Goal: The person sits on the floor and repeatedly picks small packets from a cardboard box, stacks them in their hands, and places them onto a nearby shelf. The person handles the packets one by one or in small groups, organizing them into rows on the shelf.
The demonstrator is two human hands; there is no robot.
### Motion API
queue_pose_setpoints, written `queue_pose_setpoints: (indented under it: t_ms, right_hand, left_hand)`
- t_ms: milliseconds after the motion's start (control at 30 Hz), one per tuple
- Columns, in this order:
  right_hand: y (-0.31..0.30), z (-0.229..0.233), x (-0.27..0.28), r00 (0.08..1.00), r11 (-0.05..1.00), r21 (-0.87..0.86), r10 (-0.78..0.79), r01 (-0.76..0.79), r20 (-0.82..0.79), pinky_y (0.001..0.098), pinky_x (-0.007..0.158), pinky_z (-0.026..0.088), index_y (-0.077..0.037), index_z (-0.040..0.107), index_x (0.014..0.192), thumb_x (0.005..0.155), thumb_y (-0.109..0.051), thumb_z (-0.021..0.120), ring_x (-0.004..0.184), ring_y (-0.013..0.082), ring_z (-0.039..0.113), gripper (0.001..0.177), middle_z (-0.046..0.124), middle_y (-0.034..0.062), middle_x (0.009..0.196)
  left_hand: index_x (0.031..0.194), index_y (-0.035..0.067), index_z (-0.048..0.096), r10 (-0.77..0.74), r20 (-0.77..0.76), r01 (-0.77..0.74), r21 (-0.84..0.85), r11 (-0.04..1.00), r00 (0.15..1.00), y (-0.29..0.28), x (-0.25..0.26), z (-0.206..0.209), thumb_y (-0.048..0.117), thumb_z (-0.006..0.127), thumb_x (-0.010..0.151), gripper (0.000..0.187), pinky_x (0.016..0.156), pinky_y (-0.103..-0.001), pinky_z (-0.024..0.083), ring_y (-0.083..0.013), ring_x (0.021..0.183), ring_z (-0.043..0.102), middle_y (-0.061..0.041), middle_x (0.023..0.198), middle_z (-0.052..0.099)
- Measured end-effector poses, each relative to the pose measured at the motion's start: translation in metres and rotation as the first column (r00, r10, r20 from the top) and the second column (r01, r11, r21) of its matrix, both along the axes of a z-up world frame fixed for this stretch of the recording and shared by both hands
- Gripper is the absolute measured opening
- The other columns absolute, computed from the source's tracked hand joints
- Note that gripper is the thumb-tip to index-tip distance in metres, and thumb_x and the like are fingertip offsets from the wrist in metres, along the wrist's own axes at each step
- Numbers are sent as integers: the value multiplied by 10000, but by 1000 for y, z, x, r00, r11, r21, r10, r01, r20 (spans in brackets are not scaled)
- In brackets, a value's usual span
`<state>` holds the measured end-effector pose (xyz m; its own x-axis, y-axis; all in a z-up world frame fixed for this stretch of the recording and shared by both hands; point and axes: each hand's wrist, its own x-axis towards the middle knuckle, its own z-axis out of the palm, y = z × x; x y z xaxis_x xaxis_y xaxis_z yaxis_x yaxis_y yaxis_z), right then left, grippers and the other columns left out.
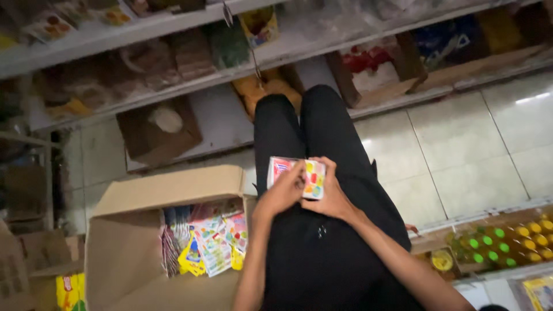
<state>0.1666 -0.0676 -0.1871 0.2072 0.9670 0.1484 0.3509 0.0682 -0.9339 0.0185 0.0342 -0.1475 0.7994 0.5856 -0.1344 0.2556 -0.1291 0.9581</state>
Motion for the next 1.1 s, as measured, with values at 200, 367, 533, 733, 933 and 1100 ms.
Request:
queue_pose_setpoints:
  t_ms: [200, 367, 533, 733, 933, 1100]
  right_hand:
    - [1, 16, 0, 994, 994, -21, 107, -108, -18, 380, 1062, 498, -20, 315, 1500, 637, -124, 876, 1251, 310, 592, 1035, 490, 185, 1368]
    - [4, 24, 6, 998, 997, 41, 60, -59, -16, 388, 1067, 473, -10, 343, 1476, 617, -134, 890, 1276, 321, 560, 1026, 498, 182, 1352]
    - [1, 25, 2, 995, 996, -27, 89, -90, -47, 373, 1090, 474, -22, 330, 1485, 643, -164, 891, 1288, 310, 574, 1022, 507, 174, 1352]
    - [1, 35, 0, 979, 978, 46, 204, -204, 23, 397, 1152, 427, -7, 335, 1476, 612, -127, 892, 1382, 345, 515, 1035, 471, 209, 1439]
    - [-9, 37, -10, 949, 950, 20, 309, -311, 69, 402, 1141, 446, -9, 396, 1460, 530, -149, 929, 1357, 351, 535, 1081, 504, 204, 1424]
    - [-8, 31, -19, 910, 917, -52, 399, -395, 114, 424, 1130, 466, -21, 407, 1422, 516, -182, 927, 1353, 370, 551, 1057, 508, 231, 1455]
  left_hand:
    - [1131, -9, 662, -100, -153, 111, 66, 992, 983, 21, -4, -22, -13, 675, 802, 329, 792, -377, 564, -255, 921, 748, -169, 980, 756]
    - [1197, -19, 654, -56, -137, 76, 148, 986, 989, 4, -2, 15, 41, 621, 930, 276, 833, -382, 557, -293, 960, 738, -199, 1024, 748]
    - [1336, 36, 621, 206, -66, -189, 201, 961, 976, -19, -57, 74, 160, 636, 980, 377, 845, -339, 568, -215, 991, 765, -142, 1057, 790]
    - [1368, 103, 584, 434, -251, -405, 160, 900, 865, -17, -167, 78, 194, 646, 902, 479, 697, -319, 608, -177, 1021, 718, -114, 1131, 745]
    - [1356, 64, 609, 569, -656, -323, 468, 822, 496, -16, -288, -21, 396, 679, 929, 545, 971, -489, 512, -409, 1165, 647, -227, 1245, 683]
    - [1345, 31, 619, 397, -372, -283, 325, 902, 839, 13, -315, -101, 240, 680, 962, 440, 1025, -416, 488, -362, 1239, 613, -193, 1320, 651]
